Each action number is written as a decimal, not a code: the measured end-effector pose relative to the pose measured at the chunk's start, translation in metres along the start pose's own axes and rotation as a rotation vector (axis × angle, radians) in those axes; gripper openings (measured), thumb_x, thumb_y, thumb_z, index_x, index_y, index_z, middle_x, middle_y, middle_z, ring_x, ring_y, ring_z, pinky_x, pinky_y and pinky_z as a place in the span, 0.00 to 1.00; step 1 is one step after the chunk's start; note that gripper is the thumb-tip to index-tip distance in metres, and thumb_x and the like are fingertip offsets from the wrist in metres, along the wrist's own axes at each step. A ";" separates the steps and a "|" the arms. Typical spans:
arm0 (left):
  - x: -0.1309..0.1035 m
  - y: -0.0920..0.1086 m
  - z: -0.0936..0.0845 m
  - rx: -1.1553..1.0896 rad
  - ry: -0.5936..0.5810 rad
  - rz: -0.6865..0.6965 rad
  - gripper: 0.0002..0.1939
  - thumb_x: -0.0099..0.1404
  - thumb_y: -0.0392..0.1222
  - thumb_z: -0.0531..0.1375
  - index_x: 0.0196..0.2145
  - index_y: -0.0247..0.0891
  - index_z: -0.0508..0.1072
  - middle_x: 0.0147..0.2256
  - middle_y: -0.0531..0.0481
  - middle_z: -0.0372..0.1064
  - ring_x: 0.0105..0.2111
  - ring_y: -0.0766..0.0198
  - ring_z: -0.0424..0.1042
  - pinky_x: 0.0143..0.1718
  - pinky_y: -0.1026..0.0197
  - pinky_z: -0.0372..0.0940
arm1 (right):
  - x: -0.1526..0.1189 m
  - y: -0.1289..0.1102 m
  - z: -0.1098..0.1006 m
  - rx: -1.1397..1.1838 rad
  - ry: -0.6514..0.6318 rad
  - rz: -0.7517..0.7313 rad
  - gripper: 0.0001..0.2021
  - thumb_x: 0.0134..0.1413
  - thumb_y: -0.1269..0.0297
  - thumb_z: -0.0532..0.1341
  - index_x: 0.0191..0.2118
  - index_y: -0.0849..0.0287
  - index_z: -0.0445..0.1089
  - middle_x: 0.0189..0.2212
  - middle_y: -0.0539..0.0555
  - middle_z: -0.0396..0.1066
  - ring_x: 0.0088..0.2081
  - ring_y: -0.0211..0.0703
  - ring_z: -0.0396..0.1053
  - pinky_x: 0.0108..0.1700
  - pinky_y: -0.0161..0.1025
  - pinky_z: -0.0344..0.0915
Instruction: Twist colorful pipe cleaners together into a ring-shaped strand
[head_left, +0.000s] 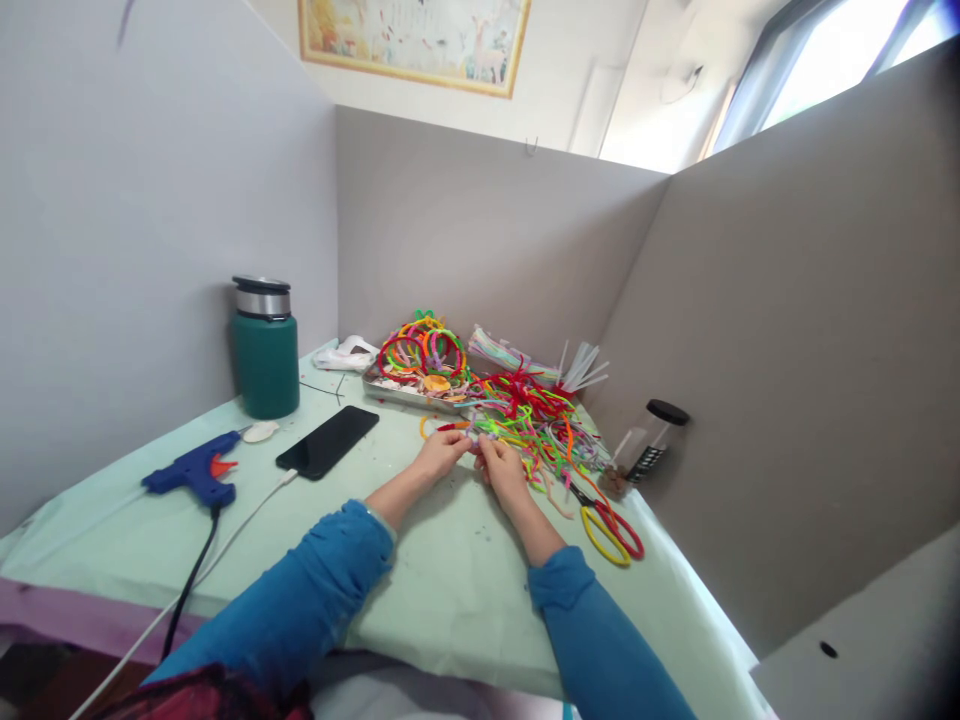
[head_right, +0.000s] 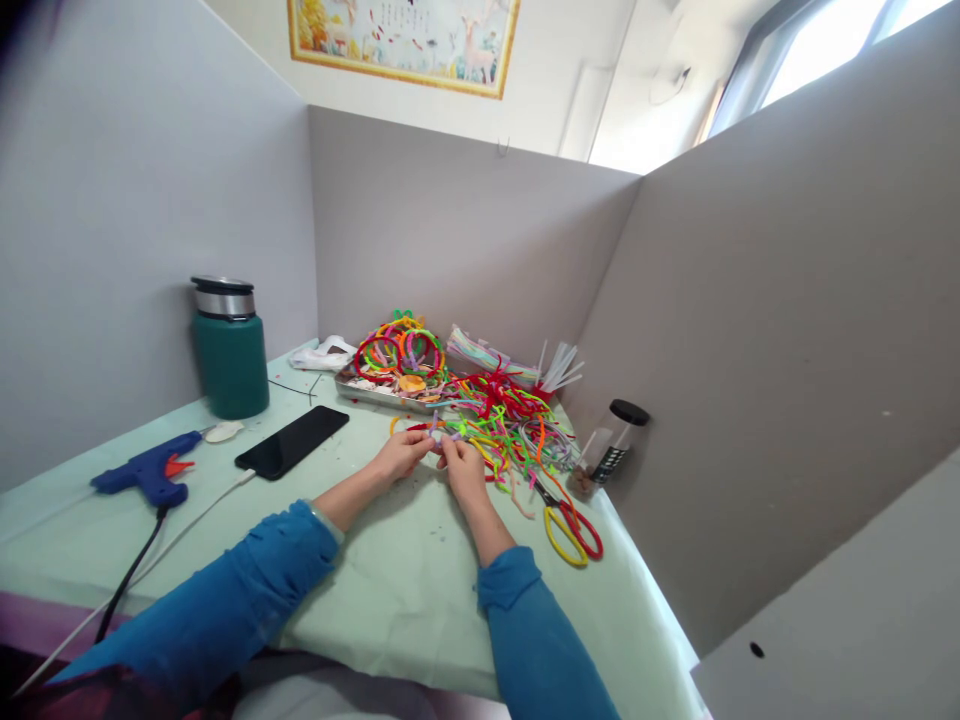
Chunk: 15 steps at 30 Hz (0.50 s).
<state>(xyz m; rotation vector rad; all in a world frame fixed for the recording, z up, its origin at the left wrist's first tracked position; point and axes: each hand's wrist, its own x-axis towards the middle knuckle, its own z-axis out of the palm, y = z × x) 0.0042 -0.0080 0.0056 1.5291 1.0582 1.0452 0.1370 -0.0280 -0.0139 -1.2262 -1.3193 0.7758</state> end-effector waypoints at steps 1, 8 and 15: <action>-0.002 0.002 0.000 -0.034 -0.021 -0.034 0.16 0.54 0.53 0.58 0.24 0.35 0.68 0.14 0.60 0.48 0.13 0.75 0.45 0.15 0.66 0.41 | 0.001 0.000 0.000 0.080 -0.009 0.043 0.23 0.49 0.43 0.55 0.24 0.60 0.70 0.15 0.48 0.64 0.12 0.31 0.51 0.15 0.32 0.47; -0.005 0.005 -0.002 -0.211 -0.157 -0.183 0.15 0.54 0.51 0.59 0.28 0.34 0.69 0.15 0.61 0.47 0.12 0.76 0.43 0.13 0.67 0.38 | 0.001 -0.003 -0.003 0.412 -0.062 0.179 0.19 0.39 0.48 0.65 0.20 0.60 0.62 0.15 0.45 0.60 0.11 0.26 0.48 0.12 0.29 0.40; -0.002 0.000 -0.005 -0.270 -0.232 -0.253 0.14 0.55 0.49 0.58 0.29 0.33 0.68 0.16 0.61 0.48 0.12 0.77 0.42 0.13 0.68 0.35 | 0.001 -0.002 -0.003 0.486 -0.111 0.196 0.18 0.38 0.52 0.67 0.21 0.60 0.61 0.15 0.44 0.60 0.12 0.25 0.49 0.13 0.28 0.40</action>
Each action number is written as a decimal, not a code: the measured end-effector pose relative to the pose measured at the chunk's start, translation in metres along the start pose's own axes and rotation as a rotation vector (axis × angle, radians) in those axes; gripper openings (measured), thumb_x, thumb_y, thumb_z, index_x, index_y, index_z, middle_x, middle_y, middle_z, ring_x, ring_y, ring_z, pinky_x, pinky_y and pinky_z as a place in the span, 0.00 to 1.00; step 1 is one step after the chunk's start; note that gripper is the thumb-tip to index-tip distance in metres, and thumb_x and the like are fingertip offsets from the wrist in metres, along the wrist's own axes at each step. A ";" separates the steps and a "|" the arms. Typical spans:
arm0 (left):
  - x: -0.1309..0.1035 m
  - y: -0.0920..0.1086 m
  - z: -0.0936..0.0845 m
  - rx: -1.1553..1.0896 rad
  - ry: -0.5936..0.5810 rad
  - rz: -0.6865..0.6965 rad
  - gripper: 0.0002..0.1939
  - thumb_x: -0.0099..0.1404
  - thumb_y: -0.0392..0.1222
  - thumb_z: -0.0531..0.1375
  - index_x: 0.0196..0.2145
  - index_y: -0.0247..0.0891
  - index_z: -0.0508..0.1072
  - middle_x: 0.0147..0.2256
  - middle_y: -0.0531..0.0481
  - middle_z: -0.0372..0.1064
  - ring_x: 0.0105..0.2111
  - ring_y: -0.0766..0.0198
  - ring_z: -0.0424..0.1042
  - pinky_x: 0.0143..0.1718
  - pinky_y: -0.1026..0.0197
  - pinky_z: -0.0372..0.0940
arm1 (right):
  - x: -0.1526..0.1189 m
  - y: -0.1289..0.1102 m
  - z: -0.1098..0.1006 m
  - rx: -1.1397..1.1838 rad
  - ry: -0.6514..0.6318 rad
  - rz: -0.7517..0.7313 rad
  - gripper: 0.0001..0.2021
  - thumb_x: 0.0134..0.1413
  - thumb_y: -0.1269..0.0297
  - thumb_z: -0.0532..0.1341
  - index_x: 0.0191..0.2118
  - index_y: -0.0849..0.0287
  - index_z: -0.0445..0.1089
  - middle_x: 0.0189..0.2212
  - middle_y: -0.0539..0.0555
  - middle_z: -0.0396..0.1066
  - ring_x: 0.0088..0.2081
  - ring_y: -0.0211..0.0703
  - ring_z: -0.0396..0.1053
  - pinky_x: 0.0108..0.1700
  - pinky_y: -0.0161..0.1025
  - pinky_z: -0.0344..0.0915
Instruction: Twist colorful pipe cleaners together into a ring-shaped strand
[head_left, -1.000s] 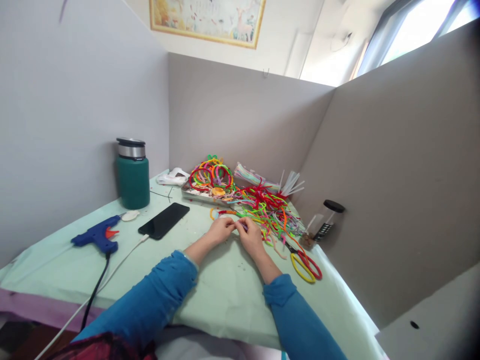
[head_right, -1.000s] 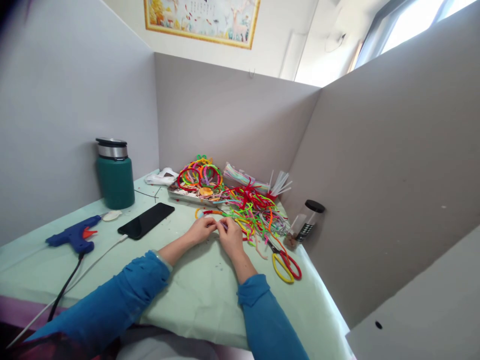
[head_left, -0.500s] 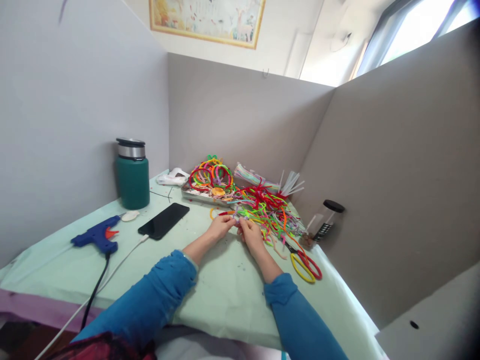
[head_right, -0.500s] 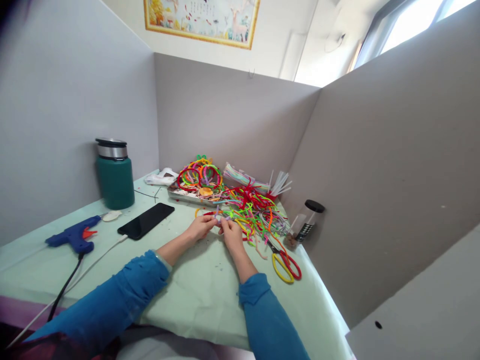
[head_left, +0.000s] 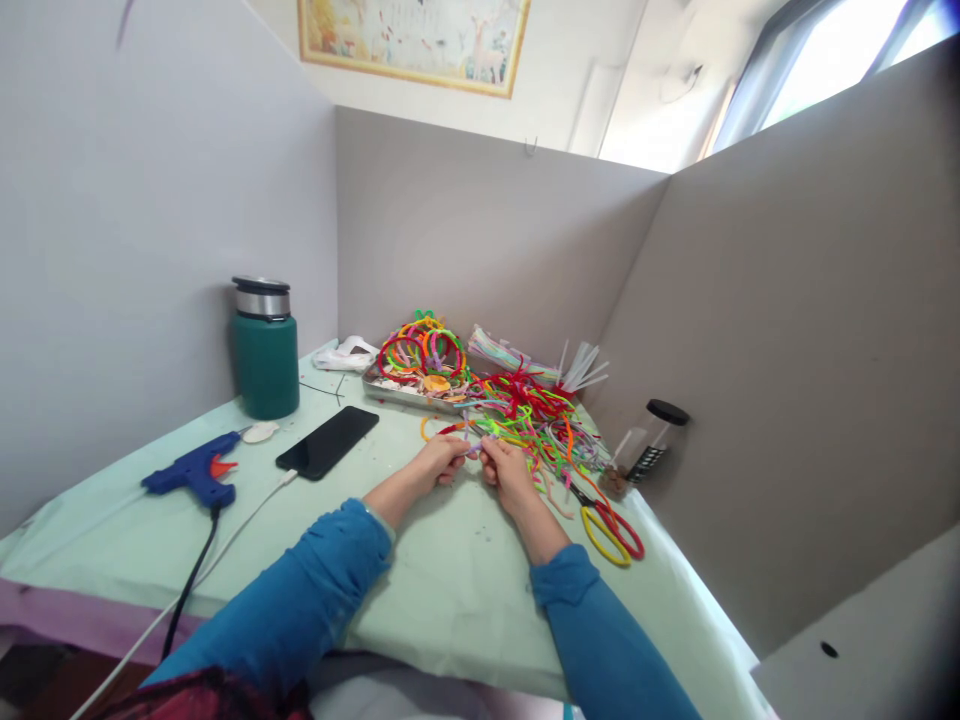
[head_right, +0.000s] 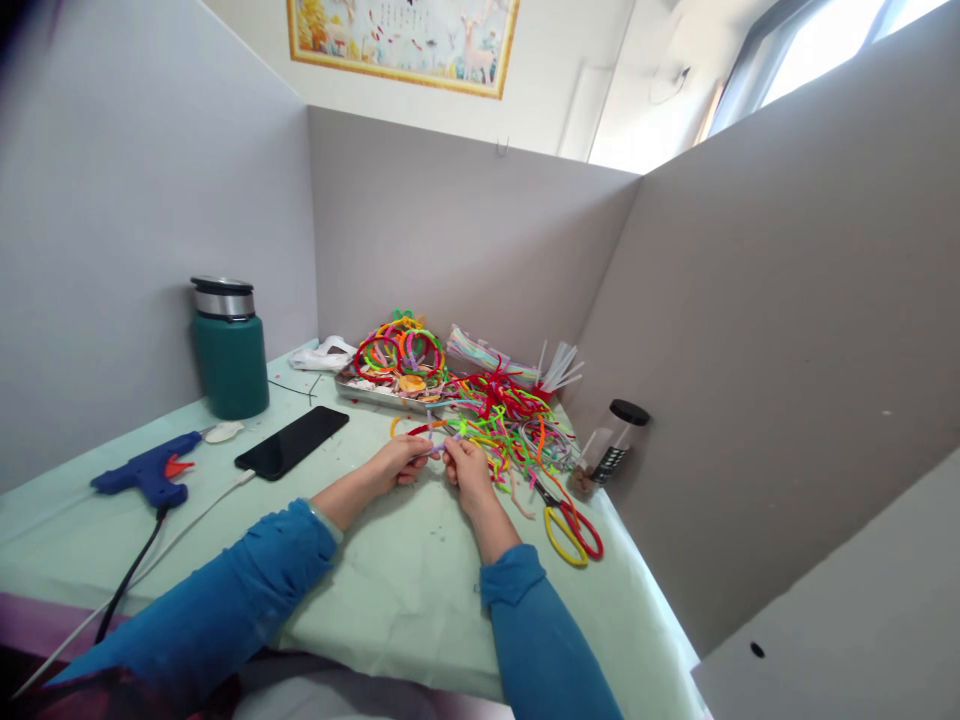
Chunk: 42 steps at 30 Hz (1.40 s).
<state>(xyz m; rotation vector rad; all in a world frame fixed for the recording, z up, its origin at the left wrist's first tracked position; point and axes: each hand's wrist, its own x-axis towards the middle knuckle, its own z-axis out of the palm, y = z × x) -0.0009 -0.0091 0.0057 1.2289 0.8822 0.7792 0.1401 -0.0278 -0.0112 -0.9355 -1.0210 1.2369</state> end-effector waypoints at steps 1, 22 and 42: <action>0.000 0.000 0.000 0.000 -0.003 -0.007 0.14 0.55 0.49 0.57 0.29 0.33 0.67 0.16 0.61 0.48 0.12 0.77 0.42 0.13 0.68 0.35 | 0.000 0.000 0.000 -0.002 -0.003 -0.001 0.18 0.39 0.52 0.66 0.21 0.60 0.61 0.15 0.44 0.60 0.12 0.25 0.49 0.13 0.28 0.40; 0.002 0.000 0.004 0.106 0.243 0.084 0.08 0.60 0.42 0.56 0.34 0.38 0.59 0.14 0.62 0.55 0.09 0.76 0.46 0.12 0.70 0.40 | -0.001 0.000 0.001 -0.012 -0.045 -0.003 0.19 0.38 0.52 0.67 0.22 0.60 0.60 0.16 0.43 0.60 0.13 0.26 0.50 0.15 0.28 0.42; 0.004 -0.001 0.002 0.345 0.132 0.195 0.12 0.58 0.45 0.56 0.22 0.35 0.65 0.13 0.59 0.56 0.09 0.75 0.52 0.13 0.68 0.47 | 0.002 0.001 -0.001 -0.006 0.036 -0.066 0.19 0.38 0.52 0.67 0.21 0.59 0.60 0.15 0.43 0.59 0.13 0.27 0.50 0.15 0.29 0.43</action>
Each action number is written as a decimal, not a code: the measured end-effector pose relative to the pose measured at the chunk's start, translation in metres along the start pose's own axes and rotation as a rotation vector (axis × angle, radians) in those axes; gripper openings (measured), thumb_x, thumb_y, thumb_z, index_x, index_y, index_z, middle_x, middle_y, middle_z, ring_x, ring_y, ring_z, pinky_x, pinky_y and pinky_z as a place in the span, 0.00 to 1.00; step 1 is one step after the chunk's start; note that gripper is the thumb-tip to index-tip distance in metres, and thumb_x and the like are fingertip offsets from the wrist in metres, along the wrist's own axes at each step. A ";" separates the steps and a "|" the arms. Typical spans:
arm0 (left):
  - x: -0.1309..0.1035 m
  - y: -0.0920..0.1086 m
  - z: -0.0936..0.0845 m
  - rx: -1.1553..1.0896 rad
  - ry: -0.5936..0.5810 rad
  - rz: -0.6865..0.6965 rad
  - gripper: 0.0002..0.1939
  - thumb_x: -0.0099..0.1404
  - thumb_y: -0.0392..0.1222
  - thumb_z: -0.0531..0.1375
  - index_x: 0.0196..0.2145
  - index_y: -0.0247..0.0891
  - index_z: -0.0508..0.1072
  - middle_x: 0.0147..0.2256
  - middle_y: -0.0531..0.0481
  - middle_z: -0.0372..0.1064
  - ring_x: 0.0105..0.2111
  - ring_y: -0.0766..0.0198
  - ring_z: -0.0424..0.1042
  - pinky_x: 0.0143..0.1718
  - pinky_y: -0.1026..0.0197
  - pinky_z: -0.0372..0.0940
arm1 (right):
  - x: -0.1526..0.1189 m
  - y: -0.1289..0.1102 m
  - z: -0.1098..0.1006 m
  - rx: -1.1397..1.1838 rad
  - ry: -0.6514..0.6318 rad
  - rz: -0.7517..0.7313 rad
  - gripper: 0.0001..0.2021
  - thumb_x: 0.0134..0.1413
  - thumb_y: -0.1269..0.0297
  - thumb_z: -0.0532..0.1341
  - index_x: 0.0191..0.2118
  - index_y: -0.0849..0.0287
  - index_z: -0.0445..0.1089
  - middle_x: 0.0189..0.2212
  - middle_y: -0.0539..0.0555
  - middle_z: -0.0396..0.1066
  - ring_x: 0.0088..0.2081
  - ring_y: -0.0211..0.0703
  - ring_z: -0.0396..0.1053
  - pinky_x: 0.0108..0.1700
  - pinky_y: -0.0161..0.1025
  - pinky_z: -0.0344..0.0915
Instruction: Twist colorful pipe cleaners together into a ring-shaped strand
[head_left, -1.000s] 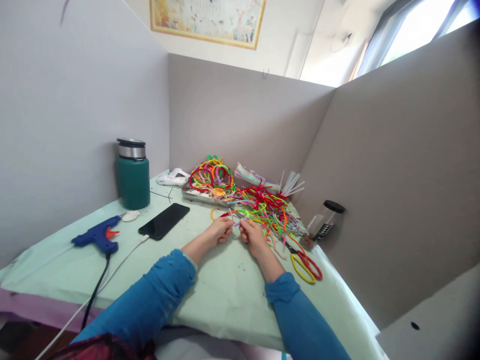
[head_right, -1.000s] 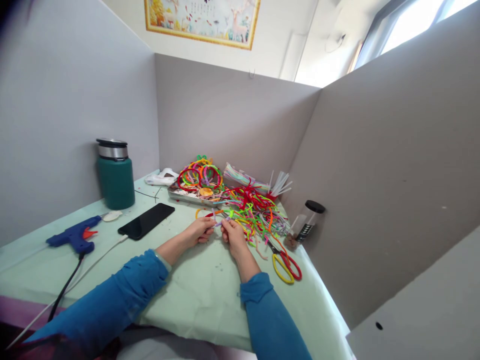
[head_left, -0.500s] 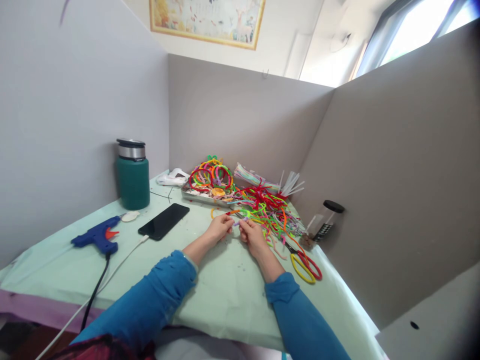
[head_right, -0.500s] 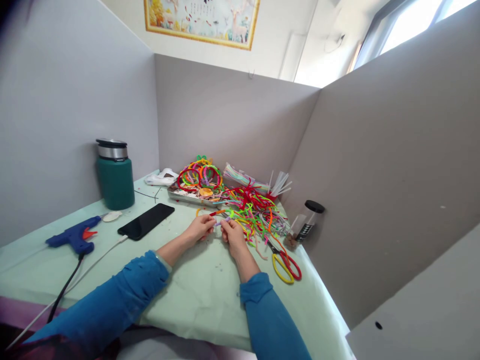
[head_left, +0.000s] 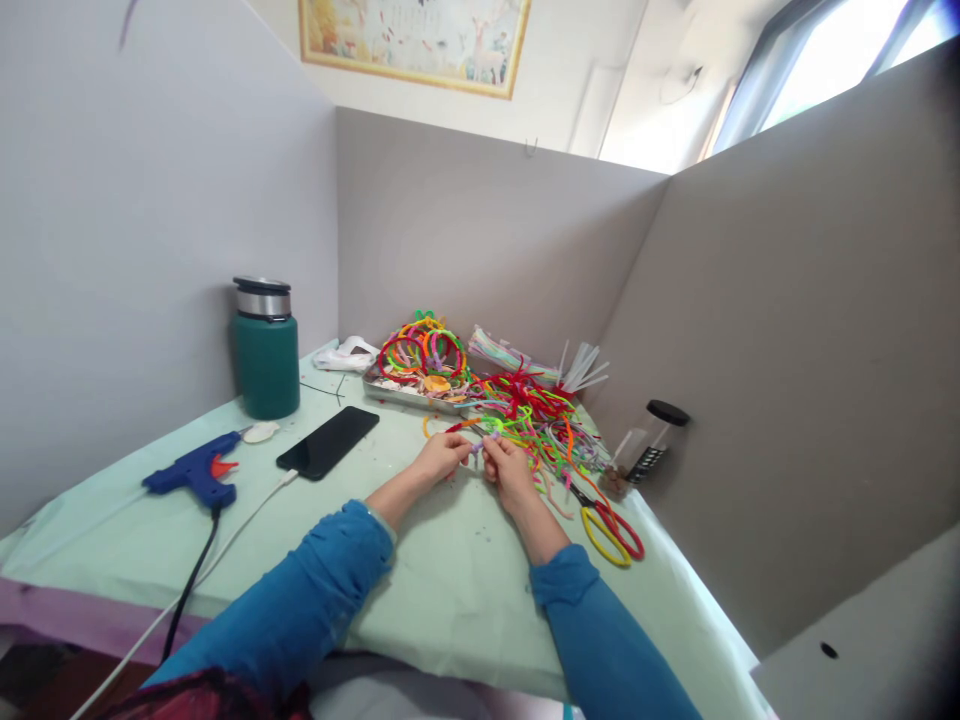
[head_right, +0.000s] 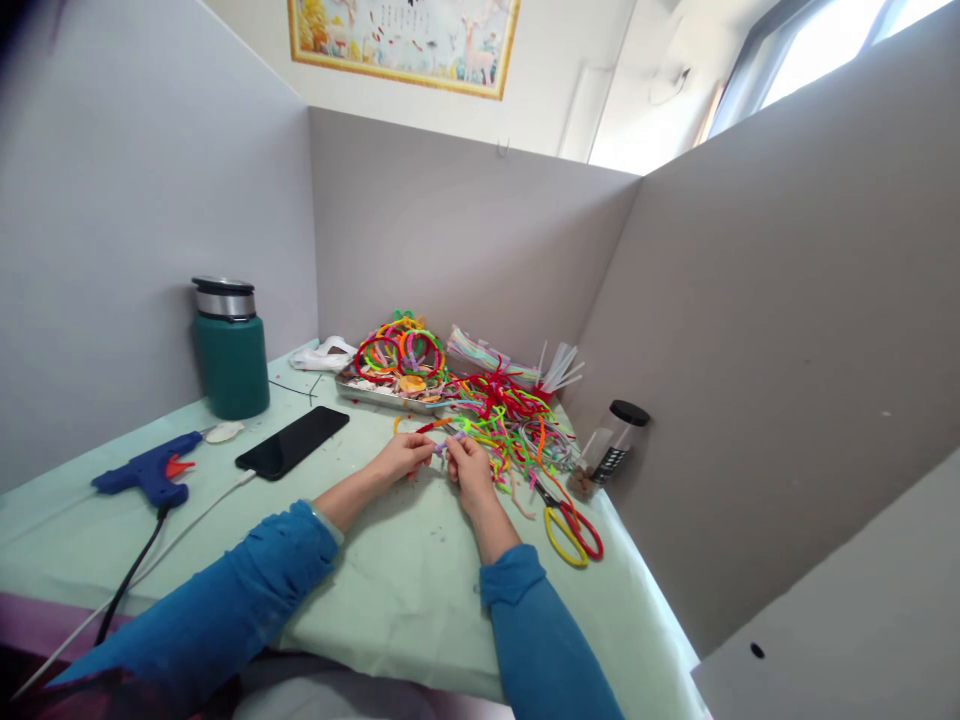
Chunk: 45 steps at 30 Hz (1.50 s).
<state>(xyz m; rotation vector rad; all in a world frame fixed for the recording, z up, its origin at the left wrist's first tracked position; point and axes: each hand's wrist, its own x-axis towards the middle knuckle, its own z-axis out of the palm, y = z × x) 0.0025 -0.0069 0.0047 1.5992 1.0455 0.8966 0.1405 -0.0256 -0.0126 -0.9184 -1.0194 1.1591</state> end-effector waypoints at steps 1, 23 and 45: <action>0.000 0.000 0.000 -0.003 -0.007 -0.005 0.12 0.58 0.45 0.57 0.23 0.34 0.66 0.14 0.59 0.56 0.09 0.75 0.52 0.13 0.68 0.47 | 0.000 0.000 0.000 -0.003 -0.001 -0.004 0.18 0.38 0.52 0.67 0.21 0.59 0.60 0.15 0.43 0.59 0.13 0.27 0.50 0.15 0.29 0.43; 0.002 -0.002 0.000 -0.188 0.003 -0.027 0.13 0.58 0.47 0.57 0.24 0.34 0.64 0.18 0.58 0.57 0.11 0.77 0.49 0.13 0.68 0.45 | -0.002 0.001 0.002 -0.160 -0.046 -0.023 0.15 0.41 0.52 0.63 0.27 0.60 0.66 0.17 0.46 0.65 0.15 0.29 0.54 0.15 0.28 0.46; 0.005 -0.007 -0.003 -0.079 -0.013 0.030 0.15 0.57 0.49 0.57 0.30 0.32 0.71 0.17 0.57 0.58 0.12 0.75 0.49 0.14 0.67 0.46 | -0.006 -0.005 0.003 -0.056 -0.156 0.021 0.16 0.41 0.58 0.63 0.37 0.61 0.66 0.21 0.48 0.70 0.13 0.28 0.52 0.15 0.29 0.44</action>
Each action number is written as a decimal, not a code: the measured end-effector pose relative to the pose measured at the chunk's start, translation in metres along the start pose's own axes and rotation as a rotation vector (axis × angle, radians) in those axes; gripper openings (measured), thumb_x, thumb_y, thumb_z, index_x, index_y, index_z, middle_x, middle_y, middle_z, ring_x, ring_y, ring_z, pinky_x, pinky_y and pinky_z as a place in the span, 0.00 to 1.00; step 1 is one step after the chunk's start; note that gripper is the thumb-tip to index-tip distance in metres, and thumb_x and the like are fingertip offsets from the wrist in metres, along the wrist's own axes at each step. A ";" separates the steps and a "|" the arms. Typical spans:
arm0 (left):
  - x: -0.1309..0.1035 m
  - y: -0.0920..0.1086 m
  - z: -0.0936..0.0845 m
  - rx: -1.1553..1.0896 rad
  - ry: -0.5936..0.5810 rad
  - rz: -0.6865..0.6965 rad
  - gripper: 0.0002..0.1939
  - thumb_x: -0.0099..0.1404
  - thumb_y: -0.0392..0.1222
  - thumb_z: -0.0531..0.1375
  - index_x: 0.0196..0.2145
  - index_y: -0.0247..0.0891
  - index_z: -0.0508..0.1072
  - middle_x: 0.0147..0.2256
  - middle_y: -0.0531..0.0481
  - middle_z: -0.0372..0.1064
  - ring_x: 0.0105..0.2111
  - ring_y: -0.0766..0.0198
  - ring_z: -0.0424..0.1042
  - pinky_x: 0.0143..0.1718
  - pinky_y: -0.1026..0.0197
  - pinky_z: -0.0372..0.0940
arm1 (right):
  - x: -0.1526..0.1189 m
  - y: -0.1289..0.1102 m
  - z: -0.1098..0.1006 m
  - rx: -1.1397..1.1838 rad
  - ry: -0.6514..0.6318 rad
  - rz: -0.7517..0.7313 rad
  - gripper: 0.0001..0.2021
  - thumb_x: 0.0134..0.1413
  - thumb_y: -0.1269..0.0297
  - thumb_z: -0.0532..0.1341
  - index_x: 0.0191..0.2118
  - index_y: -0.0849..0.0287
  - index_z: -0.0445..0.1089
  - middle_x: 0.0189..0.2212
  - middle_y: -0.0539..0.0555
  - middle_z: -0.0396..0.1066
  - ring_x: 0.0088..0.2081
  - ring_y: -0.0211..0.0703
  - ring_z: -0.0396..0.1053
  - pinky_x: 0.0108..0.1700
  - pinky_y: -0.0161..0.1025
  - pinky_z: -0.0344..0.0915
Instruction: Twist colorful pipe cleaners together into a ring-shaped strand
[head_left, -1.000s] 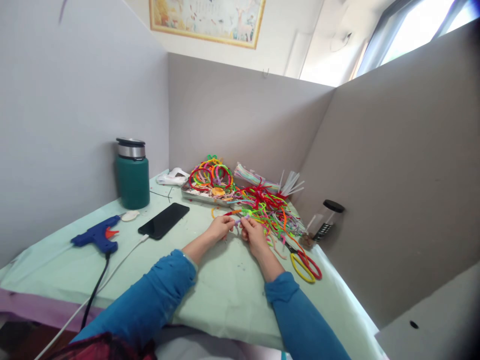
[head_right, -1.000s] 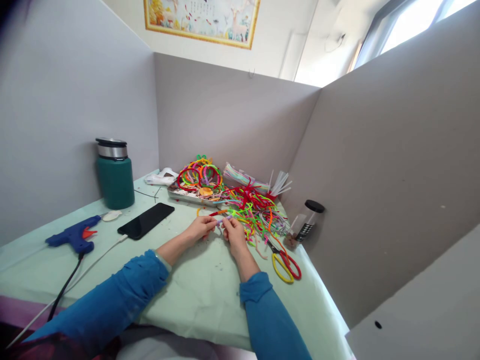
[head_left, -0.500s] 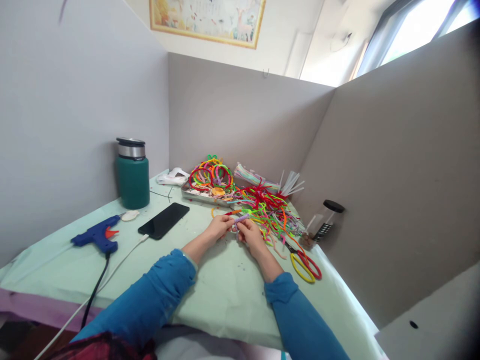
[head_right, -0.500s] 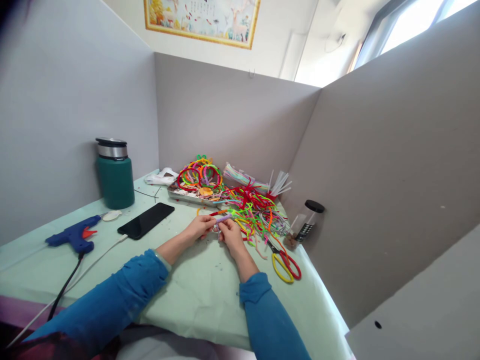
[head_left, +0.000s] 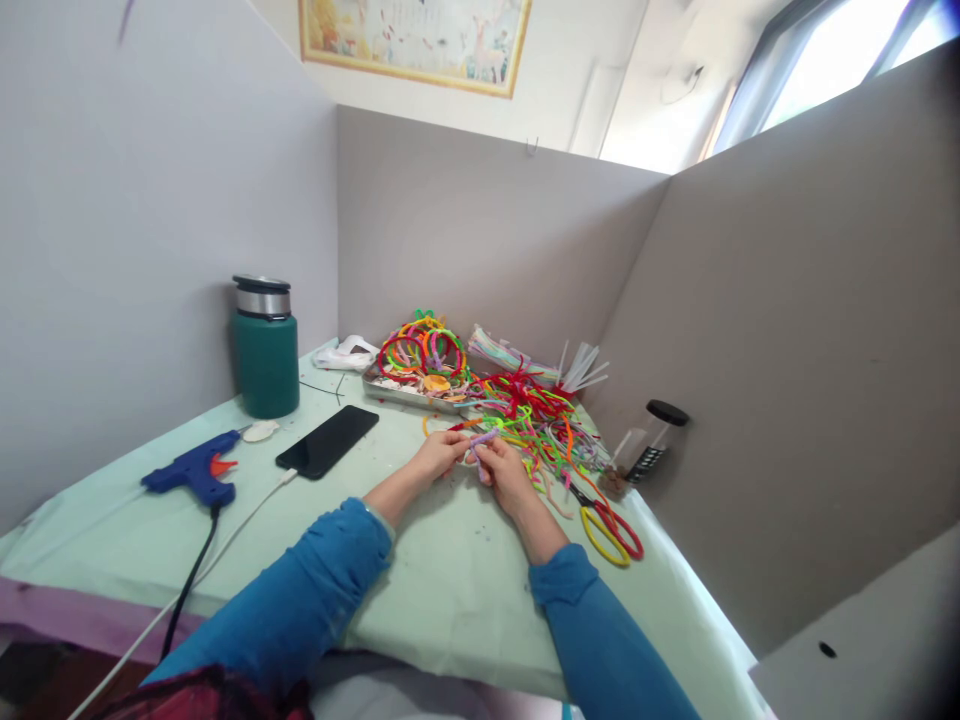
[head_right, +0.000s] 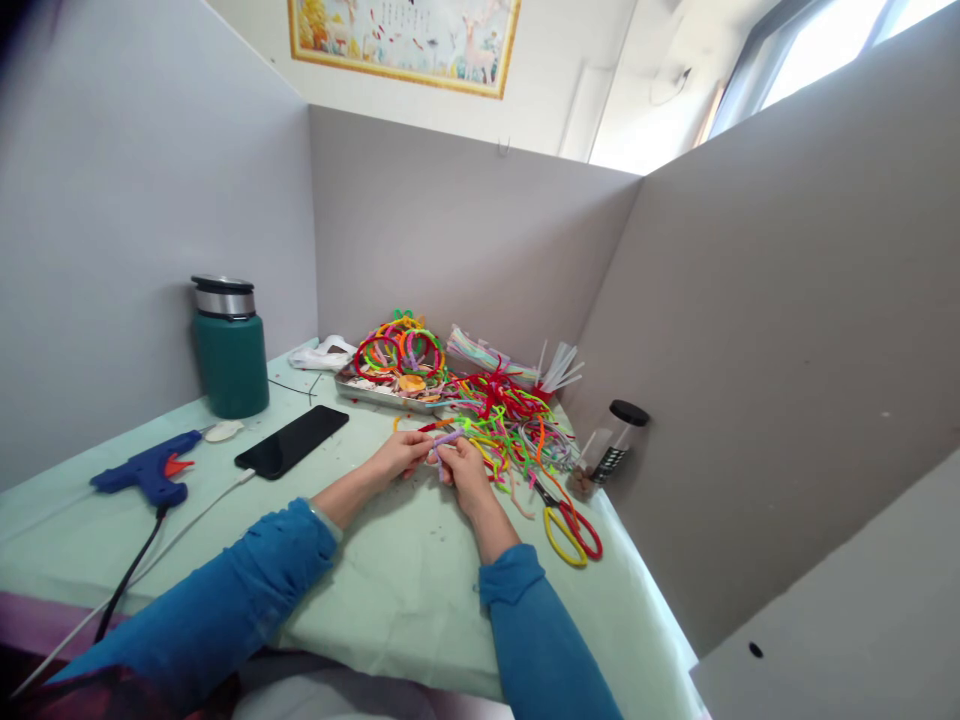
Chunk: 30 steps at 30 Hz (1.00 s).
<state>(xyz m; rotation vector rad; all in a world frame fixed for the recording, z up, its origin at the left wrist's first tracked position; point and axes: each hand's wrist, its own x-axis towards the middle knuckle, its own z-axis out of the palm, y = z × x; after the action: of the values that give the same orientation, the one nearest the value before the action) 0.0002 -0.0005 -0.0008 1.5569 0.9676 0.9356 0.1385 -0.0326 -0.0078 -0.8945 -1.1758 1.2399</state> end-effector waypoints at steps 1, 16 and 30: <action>0.001 -0.002 0.000 0.064 0.007 0.045 0.14 0.57 0.48 0.57 0.30 0.32 0.72 0.18 0.55 0.60 0.14 0.74 0.51 0.16 0.68 0.48 | 0.000 0.000 0.000 0.010 0.008 0.000 0.16 0.41 0.58 0.64 0.37 0.61 0.66 0.21 0.48 0.70 0.13 0.28 0.52 0.15 0.29 0.44; -0.013 0.006 0.001 0.644 0.190 0.301 0.17 0.57 0.42 0.58 0.45 0.48 0.75 0.33 0.50 0.75 0.30 0.63 0.68 0.32 0.66 0.56 | 0.002 0.004 -0.002 -0.004 -0.028 -0.001 0.19 0.45 0.54 0.62 0.41 0.61 0.66 0.15 0.45 0.66 0.11 0.28 0.51 0.13 0.28 0.44; -0.007 0.000 0.002 0.539 0.130 0.301 0.18 0.62 0.48 0.53 0.24 0.37 0.76 0.19 0.52 0.66 0.22 0.68 0.62 0.25 0.67 0.52 | 0.003 0.002 -0.001 0.021 0.127 0.014 0.17 0.41 0.50 0.65 0.26 0.59 0.63 0.12 0.42 0.59 0.10 0.26 0.49 0.12 0.27 0.42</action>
<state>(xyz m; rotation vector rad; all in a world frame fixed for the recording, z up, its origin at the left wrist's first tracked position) -0.0004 -0.0072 -0.0015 2.1610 1.1612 1.0470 0.1386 -0.0293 -0.0092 -0.9530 -1.0551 1.1867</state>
